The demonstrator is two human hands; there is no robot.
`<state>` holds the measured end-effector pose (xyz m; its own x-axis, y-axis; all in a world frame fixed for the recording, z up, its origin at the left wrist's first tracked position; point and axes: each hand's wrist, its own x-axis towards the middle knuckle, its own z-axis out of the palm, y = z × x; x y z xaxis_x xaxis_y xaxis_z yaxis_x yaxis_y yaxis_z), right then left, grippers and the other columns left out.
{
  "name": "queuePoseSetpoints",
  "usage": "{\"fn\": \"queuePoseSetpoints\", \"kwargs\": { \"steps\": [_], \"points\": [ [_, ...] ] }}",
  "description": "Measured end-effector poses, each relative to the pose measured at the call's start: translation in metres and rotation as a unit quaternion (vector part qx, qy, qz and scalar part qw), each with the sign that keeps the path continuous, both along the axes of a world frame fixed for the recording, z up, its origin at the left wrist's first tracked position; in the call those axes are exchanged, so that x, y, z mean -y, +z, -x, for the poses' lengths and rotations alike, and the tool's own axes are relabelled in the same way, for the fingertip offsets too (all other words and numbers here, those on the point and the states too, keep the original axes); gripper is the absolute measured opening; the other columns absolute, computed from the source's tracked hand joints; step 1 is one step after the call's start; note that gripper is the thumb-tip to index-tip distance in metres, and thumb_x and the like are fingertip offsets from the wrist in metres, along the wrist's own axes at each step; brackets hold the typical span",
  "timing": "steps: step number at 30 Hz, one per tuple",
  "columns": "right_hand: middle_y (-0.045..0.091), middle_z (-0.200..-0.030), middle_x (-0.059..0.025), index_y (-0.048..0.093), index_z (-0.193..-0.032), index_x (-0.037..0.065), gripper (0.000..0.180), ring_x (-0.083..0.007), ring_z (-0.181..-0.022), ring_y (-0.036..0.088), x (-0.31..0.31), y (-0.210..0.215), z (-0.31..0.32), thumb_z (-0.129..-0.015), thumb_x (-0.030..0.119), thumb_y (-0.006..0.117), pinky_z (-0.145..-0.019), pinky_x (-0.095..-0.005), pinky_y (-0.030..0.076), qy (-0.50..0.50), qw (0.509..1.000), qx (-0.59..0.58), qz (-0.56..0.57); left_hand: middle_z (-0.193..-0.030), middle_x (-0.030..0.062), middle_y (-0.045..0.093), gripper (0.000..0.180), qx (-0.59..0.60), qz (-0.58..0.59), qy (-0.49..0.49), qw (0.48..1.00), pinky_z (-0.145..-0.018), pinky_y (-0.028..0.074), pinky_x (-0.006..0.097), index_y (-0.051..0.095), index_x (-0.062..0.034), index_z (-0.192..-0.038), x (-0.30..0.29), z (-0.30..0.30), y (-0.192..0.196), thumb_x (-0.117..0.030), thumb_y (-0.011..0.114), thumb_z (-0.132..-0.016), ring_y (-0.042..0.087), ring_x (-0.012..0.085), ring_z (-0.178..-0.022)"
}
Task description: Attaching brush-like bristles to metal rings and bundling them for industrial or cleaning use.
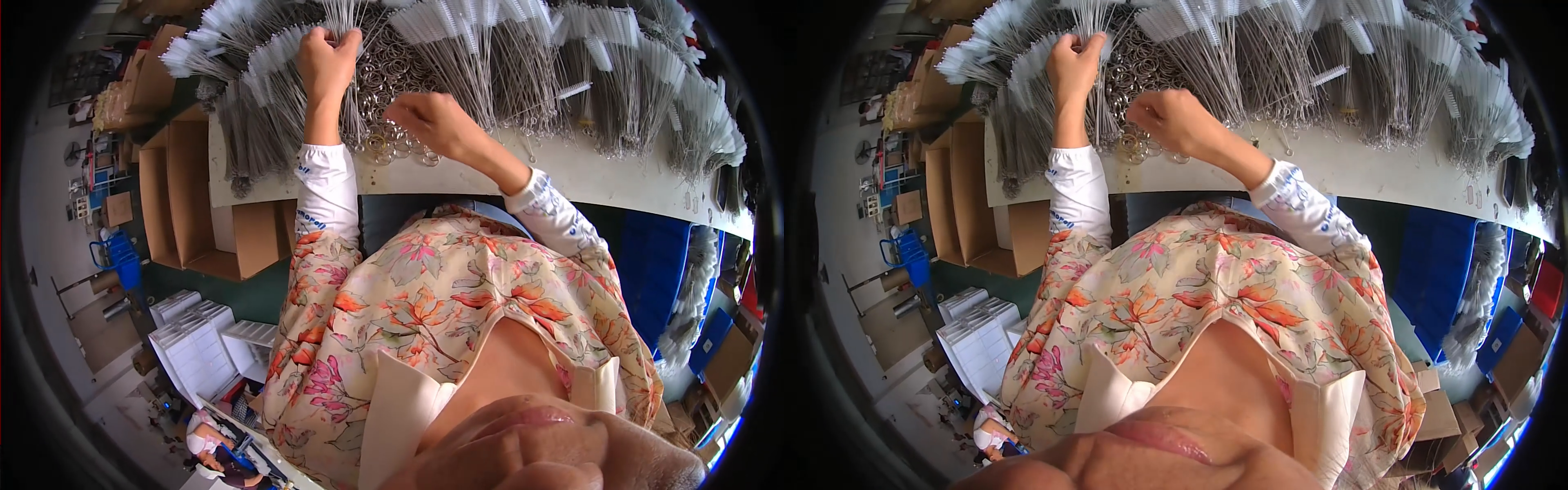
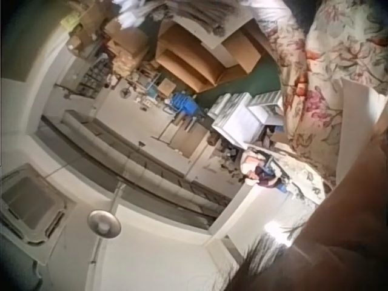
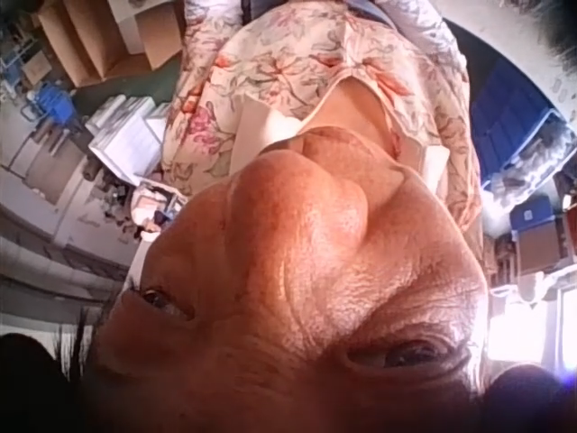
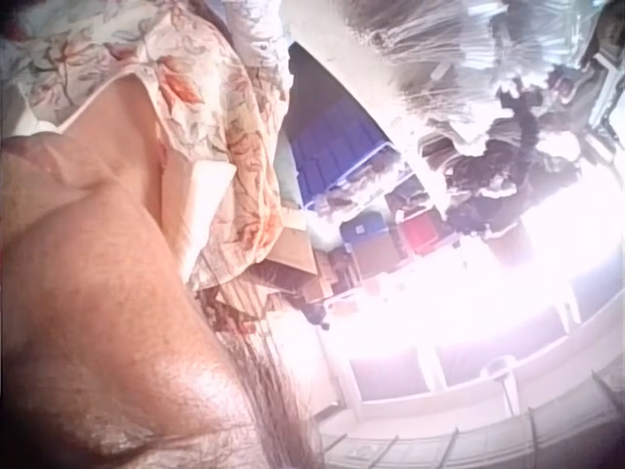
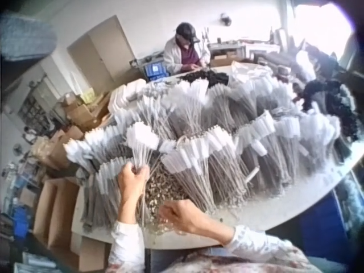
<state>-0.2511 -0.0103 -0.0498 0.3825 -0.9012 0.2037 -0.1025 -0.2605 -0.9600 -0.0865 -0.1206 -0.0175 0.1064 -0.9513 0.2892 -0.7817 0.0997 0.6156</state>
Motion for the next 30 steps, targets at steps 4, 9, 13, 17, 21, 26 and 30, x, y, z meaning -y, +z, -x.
{"fn": "queuePoseSetpoints", "kwargs": {
  "steps": [4, 9, 13, 17, 21, 26, 30],
  "points": [
    [0.050, -0.055, -0.0013, 0.066, -0.091, 0.000, 0.034, -0.0122, -0.050, 0.045, 0.027, 0.010, -0.020, -0.092, 0.032, 0.055, -0.048, -0.0294, 0.039, -0.076, 0.986, -0.140, 0.045, -0.067, 0.0107, 0.061, 0.042, -0.266, -0.027, -0.018, 0.963, -0.059, 0.050, 0.035, 0.057, 0.0051, -0.082, -0.006, 0.000, 0.007, -0.032, 0.072, -0.070, 0.064, 0.0220, -0.063],
    [0.033, -0.052, 0.0071, 0.064, -0.088, -0.002, 0.046, -0.0036, -0.044, 0.030, 0.043, 0.022, -0.039, -0.087, 0.043, 0.062, -0.039, -0.0212, 0.024, 0.017, 0.949, 0.109, -0.296, -0.062, 0.0044, 0.056, 0.031, -0.193, 0.102, -0.025, 0.975, -0.046, 0.046, 0.026, 0.053, 0.0038, -0.075, -0.003, -0.014, -0.013, -0.022, 0.071, -0.076, 0.050, 0.0101, -0.045],
    [0.040, -0.051, 0.0066, 0.066, -0.084, -0.003, 0.043, -0.0031, -0.044, 0.033, 0.058, 0.003, -0.034, -0.079, 0.039, 0.072, -0.039, -0.0192, 0.023, 0.125, 0.914, 0.210, -0.326, -0.061, 0.0030, 0.055, 0.031, -0.359, 0.056, -0.048, 0.930, -0.048, 0.047, 0.026, 0.054, 0.0030, -0.074, -0.008, -0.010, -0.016, -0.021, 0.073, -0.075, 0.052, 0.0096, -0.048],
    [0.044, -0.055, 0.0064, 0.066, -0.088, -0.004, 0.041, -0.0024, -0.044, 0.033, 0.066, -0.003, -0.033, -0.077, 0.034, 0.075, -0.039, -0.0181, 0.022, 0.162, 0.897, 0.232, -0.340, -0.064, 0.0046, 0.055, 0.028, -0.329, 0.037, -0.073, 0.941, -0.048, 0.050, 0.025, 0.050, 0.0056, -0.078, -0.013, -0.002, -0.002, -0.014, 0.070, -0.077, 0.056, 0.0118, -0.050],
    [0.054, -0.064, 0.0022, 0.066, -0.095, -0.002, 0.031, -0.0041, -0.043, 0.032, 0.069, 0.004, -0.028, -0.082, 0.026, 0.069, -0.039, -0.0191, 0.027, 0.110, 0.929, 0.199, -0.291, -0.077, 0.0118, 0.059, 0.028, -0.409, -0.012, -0.121, 0.904, -0.051, 0.054, 0.027, 0.046, 0.0086, -0.090, -0.014, -0.005, 0.002, -0.011, 0.064, -0.082, 0.065, 0.0175, -0.063],
    [0.057, -0.076, 0.0005, 0.062, -0.087, 0.003, 0.022, -0.0044, -0.053, 0.040, 0.085, -0.001, -0.005, -0.089, 0.024, 0.058, -0.047, -0.0209, 0.035, -0.045, 0.941, 0.199, -0.269, -0.088, 0.0176, 0.061, 0.026, -0.382, -0.041, -0.105, 0.917, -0.054, 0.058, 0.029, 0.041, 0.0089, -0.098, -0.033, -0.021, 0.028, -0.008, 0.057, -0.086, 0.068, 0.0254, -0.073],
    [0.049, -0.066, 0.0026, 0.060, -0.081, 0.003, 0.026, -0.0054, -0.051, 0.037, 0.088, -0.009, -0.005, -0.090, 0.027, 0.058, -0.050, -0.0227, 0.036, -0.098, 0.934, 0.227, -0.257, -0.095, 0.0229, 0.062, 0.027, -0.329, -0.032, -0.082, 0.940, -0.055, 0.058, 0.031, 0.040, 0.0086, -0.100, -0.052, -0.047, 0.054, -0.006, 0.058, -0.086, 0.068, 0.0259, -0.072]
  ]
}}
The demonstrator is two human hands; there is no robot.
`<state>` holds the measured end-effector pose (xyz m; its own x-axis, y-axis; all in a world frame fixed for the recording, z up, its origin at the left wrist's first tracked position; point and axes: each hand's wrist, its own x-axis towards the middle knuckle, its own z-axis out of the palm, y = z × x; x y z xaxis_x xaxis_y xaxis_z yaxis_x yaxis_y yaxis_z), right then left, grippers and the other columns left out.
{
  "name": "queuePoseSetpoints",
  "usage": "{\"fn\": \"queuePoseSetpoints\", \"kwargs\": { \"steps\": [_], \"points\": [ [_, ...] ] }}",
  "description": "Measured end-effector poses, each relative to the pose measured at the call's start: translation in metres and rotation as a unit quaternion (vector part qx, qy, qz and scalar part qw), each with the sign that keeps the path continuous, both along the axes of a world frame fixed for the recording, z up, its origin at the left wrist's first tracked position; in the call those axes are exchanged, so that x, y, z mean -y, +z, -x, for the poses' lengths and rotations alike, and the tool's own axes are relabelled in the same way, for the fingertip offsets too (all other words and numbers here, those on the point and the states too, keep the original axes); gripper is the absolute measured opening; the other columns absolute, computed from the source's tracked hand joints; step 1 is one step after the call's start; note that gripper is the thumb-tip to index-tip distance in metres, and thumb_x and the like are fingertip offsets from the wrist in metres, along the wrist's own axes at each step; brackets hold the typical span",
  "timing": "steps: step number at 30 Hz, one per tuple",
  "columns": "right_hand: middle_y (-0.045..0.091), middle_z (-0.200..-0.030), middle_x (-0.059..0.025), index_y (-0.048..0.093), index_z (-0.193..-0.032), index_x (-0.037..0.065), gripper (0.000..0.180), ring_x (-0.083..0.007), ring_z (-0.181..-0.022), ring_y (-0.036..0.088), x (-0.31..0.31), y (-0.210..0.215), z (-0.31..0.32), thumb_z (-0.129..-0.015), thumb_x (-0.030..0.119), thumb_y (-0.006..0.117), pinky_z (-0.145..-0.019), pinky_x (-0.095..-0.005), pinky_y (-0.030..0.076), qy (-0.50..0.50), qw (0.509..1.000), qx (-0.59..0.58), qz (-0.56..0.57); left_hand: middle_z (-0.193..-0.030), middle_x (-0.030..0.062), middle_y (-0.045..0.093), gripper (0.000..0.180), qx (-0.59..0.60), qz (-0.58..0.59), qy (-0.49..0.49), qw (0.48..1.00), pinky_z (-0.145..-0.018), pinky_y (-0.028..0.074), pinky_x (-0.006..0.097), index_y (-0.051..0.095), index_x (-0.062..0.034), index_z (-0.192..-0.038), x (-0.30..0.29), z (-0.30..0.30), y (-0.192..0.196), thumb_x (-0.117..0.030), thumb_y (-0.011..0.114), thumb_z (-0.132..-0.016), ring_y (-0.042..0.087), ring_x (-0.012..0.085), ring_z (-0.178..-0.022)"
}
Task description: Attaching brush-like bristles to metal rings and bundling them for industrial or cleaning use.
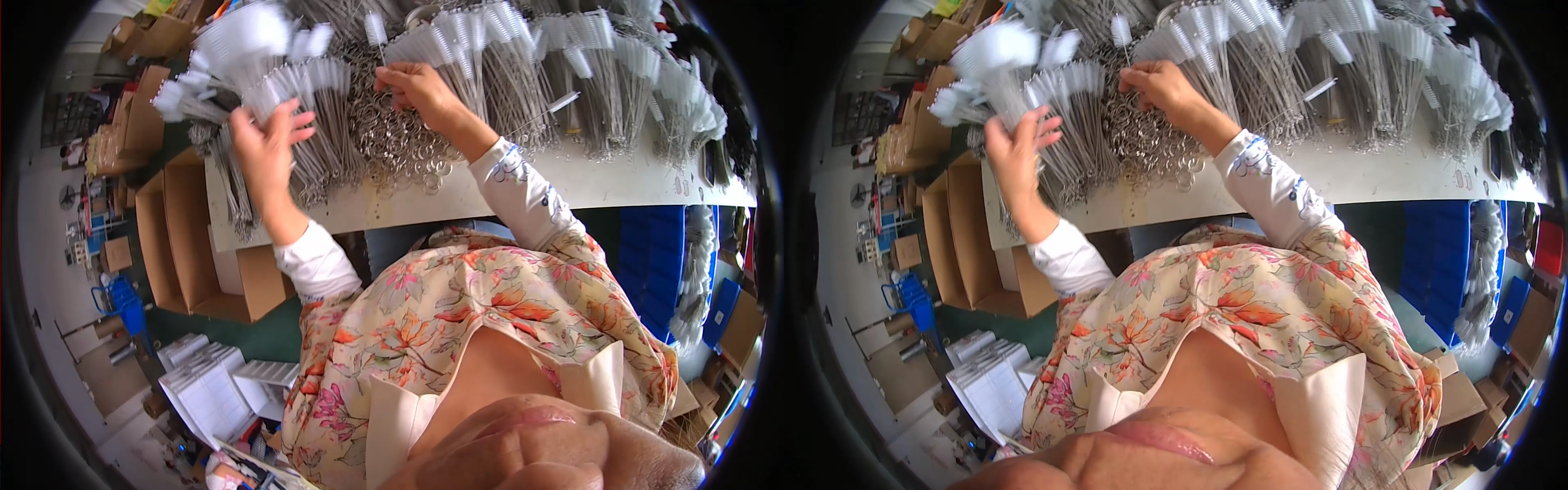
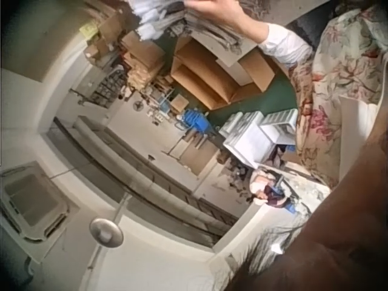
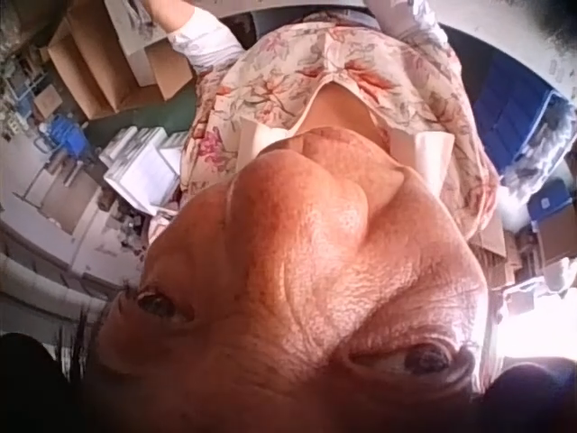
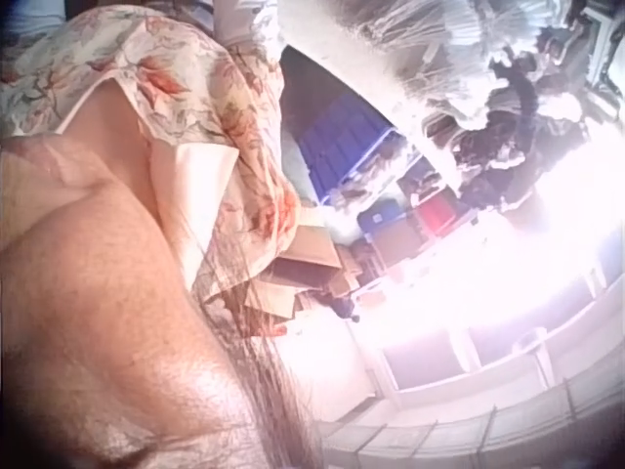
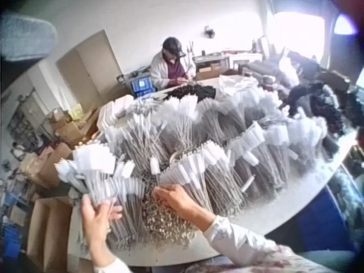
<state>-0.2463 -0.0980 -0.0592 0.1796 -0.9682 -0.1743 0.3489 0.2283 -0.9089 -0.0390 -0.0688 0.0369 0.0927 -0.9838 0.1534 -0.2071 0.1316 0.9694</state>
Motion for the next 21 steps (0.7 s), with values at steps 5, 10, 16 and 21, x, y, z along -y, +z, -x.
{"fn": "queuePoseSetpoints", "kwargs": {
  "steps": [5, 10, 16, 21],
  "points": [
    [0.031, -0.055, 0.0077, 0.057, -0.087, 0.002, 0.027, -0.0042, -0.048, 0.030, -0.019, 0.033, 0.000, -0.093, 0.028, 0.053, -0.050, -0.0228, 0.034, 0.056, 0.997, 0.044, -0.007, -0.110, 0.0270, 0.056, 0.046, -0.104, 0.164, -0.065, 0.979, -0.068, 0.057, 0.034, 0.035, 0.0066, -0.119, -0.021, -0.011, 0.011, -0.004, 0.062, -0.083, 0.065, 0.0295, -0.087],
    [0.064, -0.079, -0.0037, 0.063, -0.089, 0.002, 0.022, -0.0067, -0.057, 0.052, -0.011, 0.124, 0.025, -0.091, 0.024, 0.057, -0.049, -0.0215, 0.043, 0.037, 0.961, -0.236, 0.142, -0.103, 0.0150, 0.056, 0.082, -0.339, 0.002, -0.379, 0.861, -0.048, 0.045, 0.019, 0.018, 0.0022, -0.141, -0.028, -0.016, 0.003, -0.013, 0.069, -0.079, 0.053, 0.0095, -0.068],
    [0.062, -0.063, -0.0084, 0.070, -0.084, 0.006, 0.024, -0.0147, -0.049, 0.053, 0.149, 0.138, 0.175, -0.088, 0.027, 0.058, -0.045, -0.0294, 0.043, -0.109, 0.344, -0.864, 0.351, -0.077, -0.0017, 0.045, 0.059, -0.474, -0.065, -0.409, 0.777, -0.045, 0.033, 0.016, 0.030, 0.0017, -0.135, -0.020, 0.031, 0.000, -0.020, 0.060, -0.089, 0.035, 0.0027, -0.051],
    [0.065, -0.072, -0.0074, 0.068, -0.096, 0.003, 0.020, -0.0129, -0.056, 0.056, -0.002, 0.175, 0.071, -0.087, 0.020, 0.063, -0.051, -0.0272, 0.046, -0.142, 0.737, -0.506, 0.426, -0.070, -0.0045, 0.048, 0.031, -0.613, -0.065, -0.352, 0.704, -0.049, 0.038, 0.021, 0.048, -0.0027, -0.116, -0.020, 0.031, 0.009, -0.021, 0.056, -0.092, 0.034, 0.0015, -0.045]
  ]
}}
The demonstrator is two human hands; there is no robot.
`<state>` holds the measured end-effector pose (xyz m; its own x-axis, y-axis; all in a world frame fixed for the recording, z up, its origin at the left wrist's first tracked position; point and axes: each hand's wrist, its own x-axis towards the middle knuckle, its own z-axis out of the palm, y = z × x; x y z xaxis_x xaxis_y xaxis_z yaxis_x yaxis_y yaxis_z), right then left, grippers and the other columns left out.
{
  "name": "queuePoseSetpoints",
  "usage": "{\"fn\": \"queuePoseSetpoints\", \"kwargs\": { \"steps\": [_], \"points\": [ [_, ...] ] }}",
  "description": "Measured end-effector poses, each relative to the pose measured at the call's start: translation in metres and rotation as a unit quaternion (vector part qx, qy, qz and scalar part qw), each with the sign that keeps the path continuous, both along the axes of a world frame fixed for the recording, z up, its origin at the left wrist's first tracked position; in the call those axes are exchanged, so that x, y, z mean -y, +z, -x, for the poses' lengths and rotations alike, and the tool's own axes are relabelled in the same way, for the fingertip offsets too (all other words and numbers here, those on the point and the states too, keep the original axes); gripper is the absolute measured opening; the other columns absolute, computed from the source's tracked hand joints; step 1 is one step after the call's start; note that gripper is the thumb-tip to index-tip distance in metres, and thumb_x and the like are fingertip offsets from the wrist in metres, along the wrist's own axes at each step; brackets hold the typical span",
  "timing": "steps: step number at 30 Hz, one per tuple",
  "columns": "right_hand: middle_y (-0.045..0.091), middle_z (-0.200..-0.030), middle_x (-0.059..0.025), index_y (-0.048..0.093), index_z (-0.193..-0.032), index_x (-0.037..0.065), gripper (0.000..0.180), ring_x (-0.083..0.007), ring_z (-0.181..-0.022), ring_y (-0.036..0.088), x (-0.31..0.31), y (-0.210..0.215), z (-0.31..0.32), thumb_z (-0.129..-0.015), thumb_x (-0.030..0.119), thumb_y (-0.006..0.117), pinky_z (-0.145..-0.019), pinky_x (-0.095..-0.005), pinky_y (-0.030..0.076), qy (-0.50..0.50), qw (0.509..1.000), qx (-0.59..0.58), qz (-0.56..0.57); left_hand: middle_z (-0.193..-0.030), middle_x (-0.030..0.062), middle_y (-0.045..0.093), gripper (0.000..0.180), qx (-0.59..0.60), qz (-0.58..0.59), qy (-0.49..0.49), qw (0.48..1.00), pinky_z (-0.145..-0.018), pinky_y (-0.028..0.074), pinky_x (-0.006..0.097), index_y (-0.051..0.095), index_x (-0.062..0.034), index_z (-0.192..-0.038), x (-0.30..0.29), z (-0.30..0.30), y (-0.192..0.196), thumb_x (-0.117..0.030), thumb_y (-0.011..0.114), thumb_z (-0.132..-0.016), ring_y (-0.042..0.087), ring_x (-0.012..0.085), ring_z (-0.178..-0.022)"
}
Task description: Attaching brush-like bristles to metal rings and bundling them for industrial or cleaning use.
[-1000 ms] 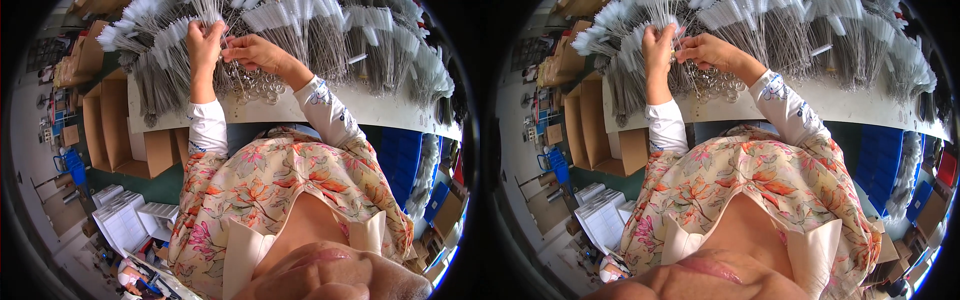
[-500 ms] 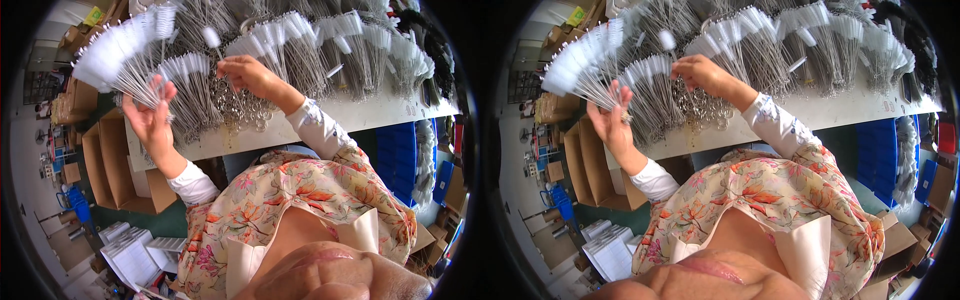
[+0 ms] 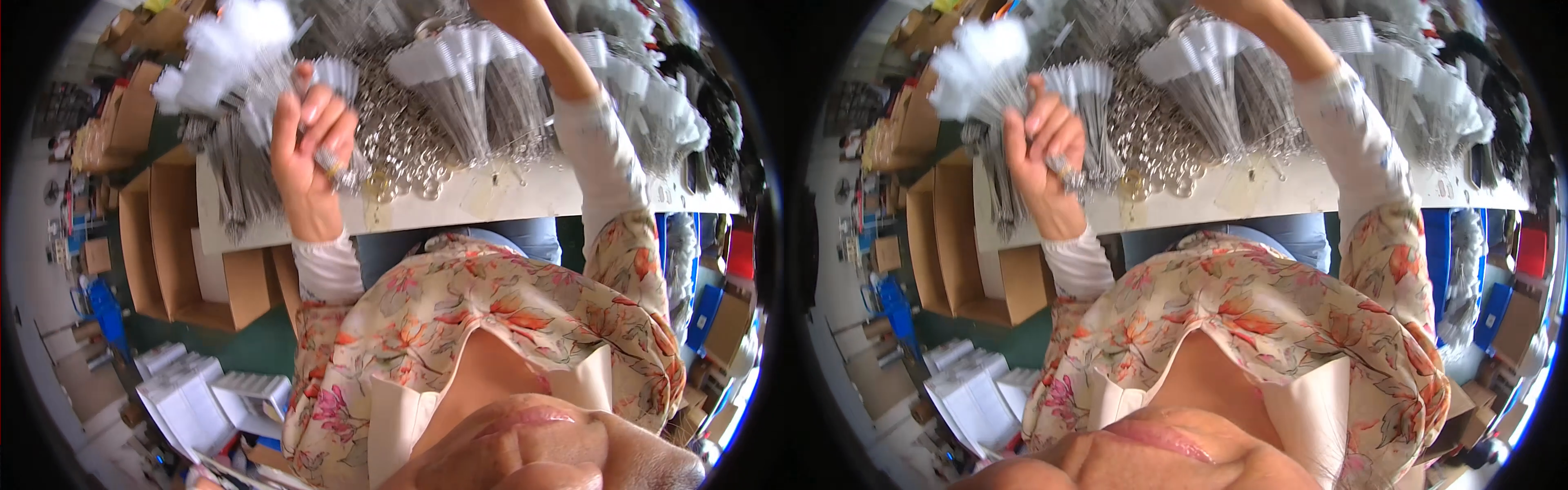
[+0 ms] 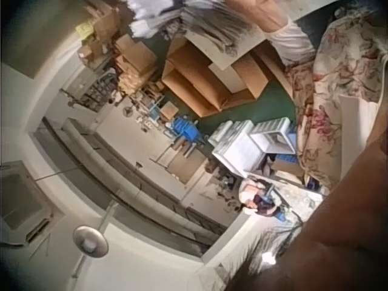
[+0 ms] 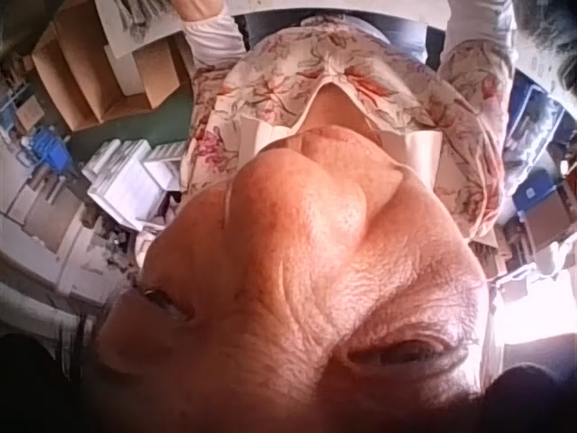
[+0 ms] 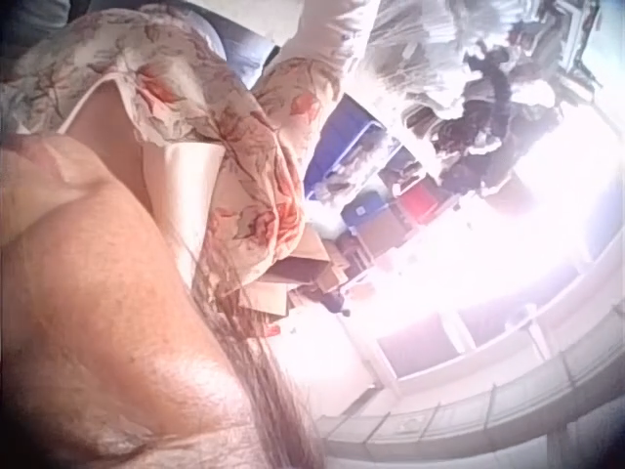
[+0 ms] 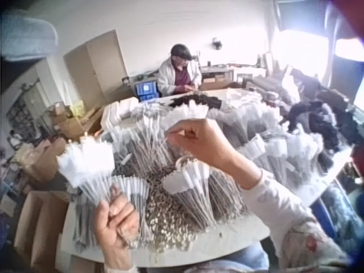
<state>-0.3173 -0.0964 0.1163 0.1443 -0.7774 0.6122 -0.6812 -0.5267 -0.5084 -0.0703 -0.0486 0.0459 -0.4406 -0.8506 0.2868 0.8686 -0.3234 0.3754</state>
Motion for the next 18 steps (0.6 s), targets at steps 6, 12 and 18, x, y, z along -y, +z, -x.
{"fn": "queuePoseSetpoints", "kwargs": {
  "steps": [6, 12, 18],
  "points": [
    [0.054, -0.066, -0.0034, 0.069, -0.091, 0.012, 0.024, -0.0180, -0.058, 0.055, -0.090, -0.045, -0.065, -0.068, 0.006, 0.075, -0.053, -0.0309, 0.047, 0.182, 0.978, 0.074, 0.063, -0.067, -0.0044, 0.051, 0.014, -0.086, -0.084, -0.029, 0.992, -0.097, 0.044, 0.034, 0.051, 0.0015, -0.098, 0.008, 0.013, 0.005, -0.011, 0.051, -0.092, 0.035, 0.0019, -0.041],
    [0.051, -0.068, 0.0000, 0.066, -0.087, 0.013, 0.020, -0.0150, -0.055, 0.057, -0.099, -0.070, -0.078, -0.067, 0.012, 0.068, -0.048, -0.0268, 0.047, 0.132, 0.980, -0.010, 0.146, -0.073, 0.0000, 0.054, 0.022, -0.141, -0.146, -0.031, 0.979, -0.098, 0.043, 0.032, 0.048, 0.0069, -0.110, -0.010, 0.030, 0.007, -0.009, 0.047, -0.094, 0.040, 0.0039, -0.046],
    [0.044, -0.067, -0.0011, 0.061, -0.080, 0.008, 0.018, -0.0117, -0.052, 0.053, -0.120, -0.057, -0.082, -0.062, 0.008, 0.063, -0.042, -0.0249, 0.044, 0.081, 0.973, -0.132, 0.172, -0.072, -0.0013, 0.051, 0.024, -0.015, -0.151, -0.001, 0.988, -0.101, 0.042, 0.034, 0.046, 0.0083, -0.112, -0.017, 0.039, 0.010, -0.008, 0.044, -0.094, 0.036, 0.0020, -0.046]
  ]
}}
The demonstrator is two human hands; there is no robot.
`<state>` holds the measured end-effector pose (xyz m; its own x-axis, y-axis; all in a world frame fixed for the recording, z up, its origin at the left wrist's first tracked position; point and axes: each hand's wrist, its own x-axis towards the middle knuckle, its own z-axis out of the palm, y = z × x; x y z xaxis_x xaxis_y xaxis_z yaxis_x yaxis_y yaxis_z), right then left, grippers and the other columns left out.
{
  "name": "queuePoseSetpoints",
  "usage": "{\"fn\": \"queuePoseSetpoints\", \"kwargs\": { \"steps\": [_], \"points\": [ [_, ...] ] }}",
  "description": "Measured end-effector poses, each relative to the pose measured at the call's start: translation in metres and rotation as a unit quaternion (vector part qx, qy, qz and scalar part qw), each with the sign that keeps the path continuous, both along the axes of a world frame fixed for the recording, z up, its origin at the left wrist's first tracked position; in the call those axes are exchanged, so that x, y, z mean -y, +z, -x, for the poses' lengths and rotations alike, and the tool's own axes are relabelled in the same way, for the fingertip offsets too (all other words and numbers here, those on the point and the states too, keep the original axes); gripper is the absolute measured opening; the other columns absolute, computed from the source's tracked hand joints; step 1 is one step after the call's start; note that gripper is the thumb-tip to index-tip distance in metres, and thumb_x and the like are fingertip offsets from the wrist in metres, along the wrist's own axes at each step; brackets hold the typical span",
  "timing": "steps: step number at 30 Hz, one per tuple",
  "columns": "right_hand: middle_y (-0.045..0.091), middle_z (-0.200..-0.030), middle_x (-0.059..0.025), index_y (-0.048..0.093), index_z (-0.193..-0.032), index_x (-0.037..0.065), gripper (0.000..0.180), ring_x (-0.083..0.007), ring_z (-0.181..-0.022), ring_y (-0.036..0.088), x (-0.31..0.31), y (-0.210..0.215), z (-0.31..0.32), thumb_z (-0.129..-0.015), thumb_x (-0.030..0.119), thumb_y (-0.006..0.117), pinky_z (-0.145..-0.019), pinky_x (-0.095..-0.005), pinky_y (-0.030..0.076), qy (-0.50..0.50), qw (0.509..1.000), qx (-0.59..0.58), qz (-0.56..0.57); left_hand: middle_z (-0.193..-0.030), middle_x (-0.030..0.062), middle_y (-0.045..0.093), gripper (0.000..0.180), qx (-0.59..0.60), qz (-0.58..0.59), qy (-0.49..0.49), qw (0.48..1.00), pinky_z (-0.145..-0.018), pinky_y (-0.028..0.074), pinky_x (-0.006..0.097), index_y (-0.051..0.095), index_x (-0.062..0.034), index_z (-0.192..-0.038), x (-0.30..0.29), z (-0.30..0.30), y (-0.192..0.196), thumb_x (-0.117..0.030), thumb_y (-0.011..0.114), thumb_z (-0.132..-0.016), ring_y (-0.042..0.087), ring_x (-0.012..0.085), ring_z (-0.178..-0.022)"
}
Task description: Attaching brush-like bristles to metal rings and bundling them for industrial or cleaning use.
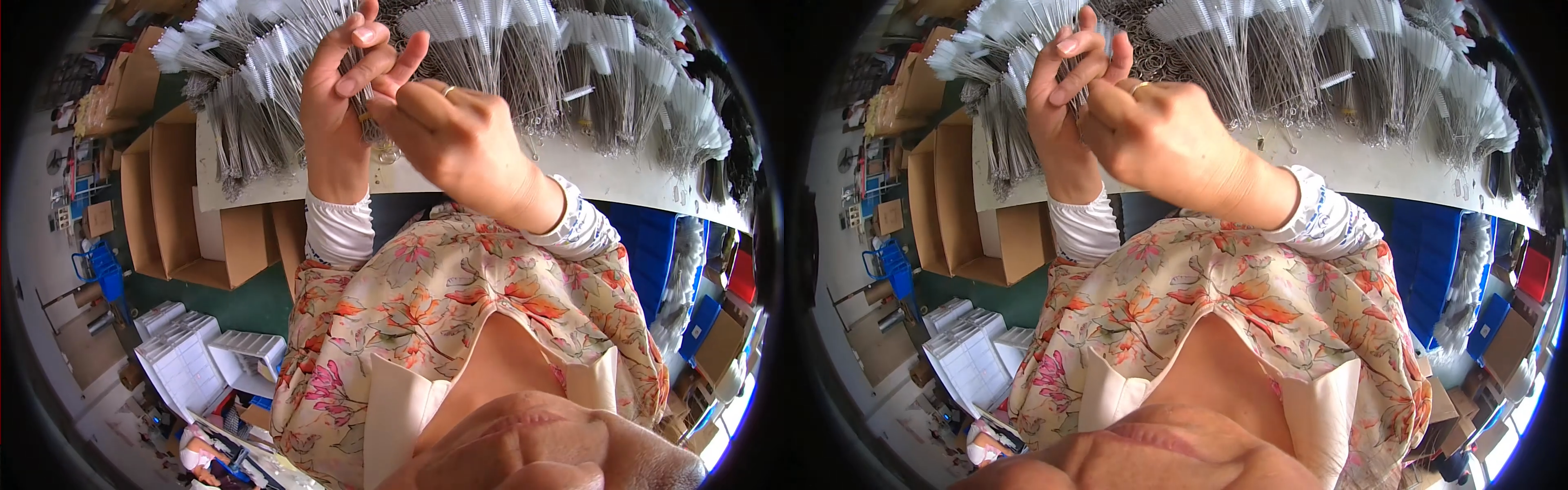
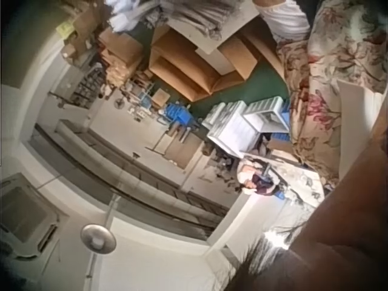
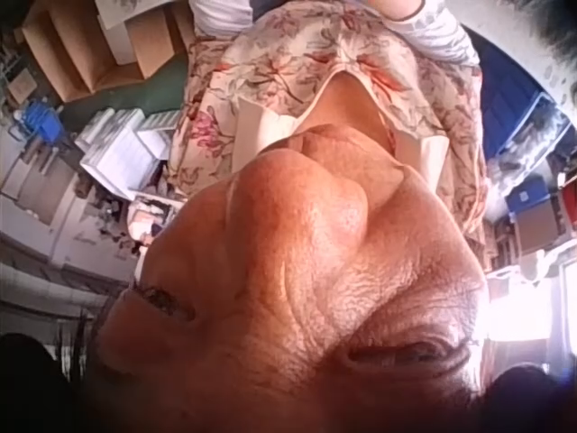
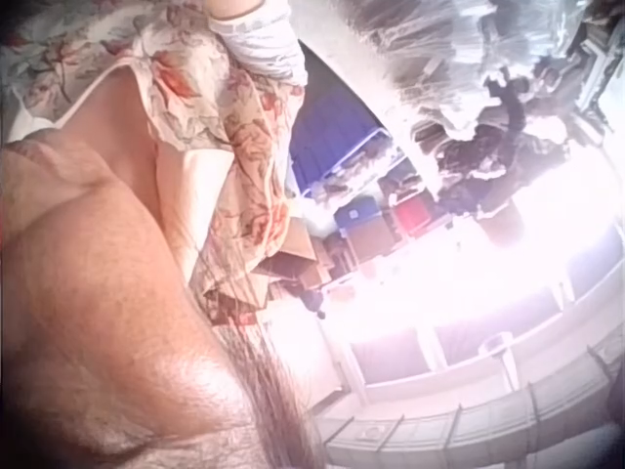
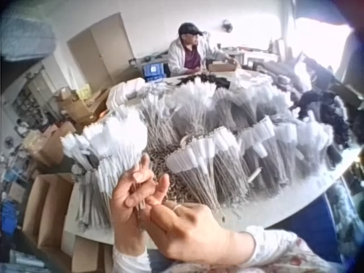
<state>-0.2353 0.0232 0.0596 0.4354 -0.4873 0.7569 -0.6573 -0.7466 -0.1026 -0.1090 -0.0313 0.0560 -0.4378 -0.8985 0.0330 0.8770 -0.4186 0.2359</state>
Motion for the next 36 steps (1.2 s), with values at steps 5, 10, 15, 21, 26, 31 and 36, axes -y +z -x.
{"fn": "queuePoseSetpoints", "kwargs": {
  "steps": [5, 10, 15, 21, 26, 31, 36],
  "points": [
    [0.043, -0.069, -0.0028, 0.056, -0.068, 0.005, 0.009, -0.0105, -0.051, 0.053, -0.016, 0.003, 0.005, -0.061, 0.006, 0.062, -0.038, -0.0249, 0.045, -0.006, 0.999, -0.043, -0.022, -0.078, -0.0004, 0.050, 0.025, 0.078, -0.012, -0.004, 0.997, -0.079, 0.057, 0.033, 0.052, 0.0009, -0.110, -0.013, 0.003, 0.001, -0.013, 0.054, -0.089, 0.035, 0.0010, -0.046],
    [0.042, -0.068, -0.0029, 0.055, -0.069, 0.004, 0.012, -0.0103, -0.050, 0.053, -0.028, 0.005, 0.009, -0.060, 0.005, 0.062, -0.037, -0.0254, 0.044, 0.030, 0.998, -0.021, -0.041, -0.087, 0.0032, 0.050, 0.028, 0.011, -0.039, -0.070, 0.997, -0.076, 0.057, 0.037, 0.050, -0.0011, -0.114, -0.025, 0.007, 0.003, -0.017, 0.052, -0.090, 0.037, 0.0030, -0.048],
    [0.047, -0.068, -0.0052, 0.055, -0.072, 0.004, 0.013, -0.0129, -0.054, 0.056, -0.012, -0.004, 0.011, -0.063, 0.007, 0.064, -0.040, -0.0241, 0.046, 0.046, 0.997, 0.048, -0.030, -0.087, 0.0049, 0.055, 0.026, -0.117, -0.118, -0.091, 0.982, -0.066, 0.050, 0.032, 0.052, -0.0013, -0.110, -0.019, 0.004, -0.008, -0.018, 0.053, -0.090, 0.040, 0.0044, -0.049],
    [0.050, -0.078, 0.0000, 0.055, -0.093, 0.003, 0.008, -0.0067, -0.067, 0.050, -0.016, -0.018, 0.012, -0.092, 0.011, 0.053, -0.057, -0.0218, 0.040, 0.299, 0.784, 0.364, -0.404, -0.089, 0.0079, 0.051, 0.041, -0.160, -0.054, -0.149, 0.974, -0.043, 0.037, 0.019, 0.039, 0.0148, -0.119, -0.002, -0.005, -0.004, -0.017, 0.048, -0.094, 0.041, 0.0087, -0.050],
    [0.042, -0.075, 0.0037, 0.050, -0.100, 0.004, 0.018, -0.0049, -0.060, 0.037, -0.013, -0.037, 0.019, -0.098, 0.020, 0.043, -0.053, -0.0192, 0.033, 0.366, 0.541, 0.495, -0.573, -0.082, 0.0060, 0.053, 0.027, 0.082, 0.133, 0.129, 0.979, -0.042, 0.031, 0.020, 0.047, 0.0113, -0.104, 0.023, -0.031, 0.002, -0.014, 0.047, -0.094, 0.036, 0.0058, -0.047],
    [0.039, -0.071, 0.0034, 0.048, -0.092, 0.006, 0.025, -0.0048, -0.060, 0.036, -0.036, -0.046, 0.039, -0.098, 0.029, 0.039, -0.052, -0.0192, 0.032, 0.399, 0.756, 0.295, -0.427, -0.068, 0.0084, 0.054, 0.017, 0.424, 0.153, 0.616, 0.646, -0.037, 0.033, 0.025, 0.049, 0.0025, -0.078, 0.053, -0.045, 0.022, -0.009, 0.055, -0.088, 0.037, 0.0092, -0.041],
    [0.027, -0.068, 0.0051, 0.033, -0.076, 0.015, 0.032, -0.0051, -0.055, 0.021, -0.055, -0.098, 0.086, -0.097, 0.038, 0.040, -0.044, -0.0201, 0.019, 0.296, 0.337, 0.627, -0.637, -0.072, 0.0073, 0.053, 0.021, 0.397, 0.161, 0.323, 0.843, -0.040, 0.031, 0.027, 0.052, 0.0007, -0.079, 0.132, -0.031, 0.034, -0.011, 0.069, -0.079, 0.040, 0.0107, -0.045]
  ]
}}
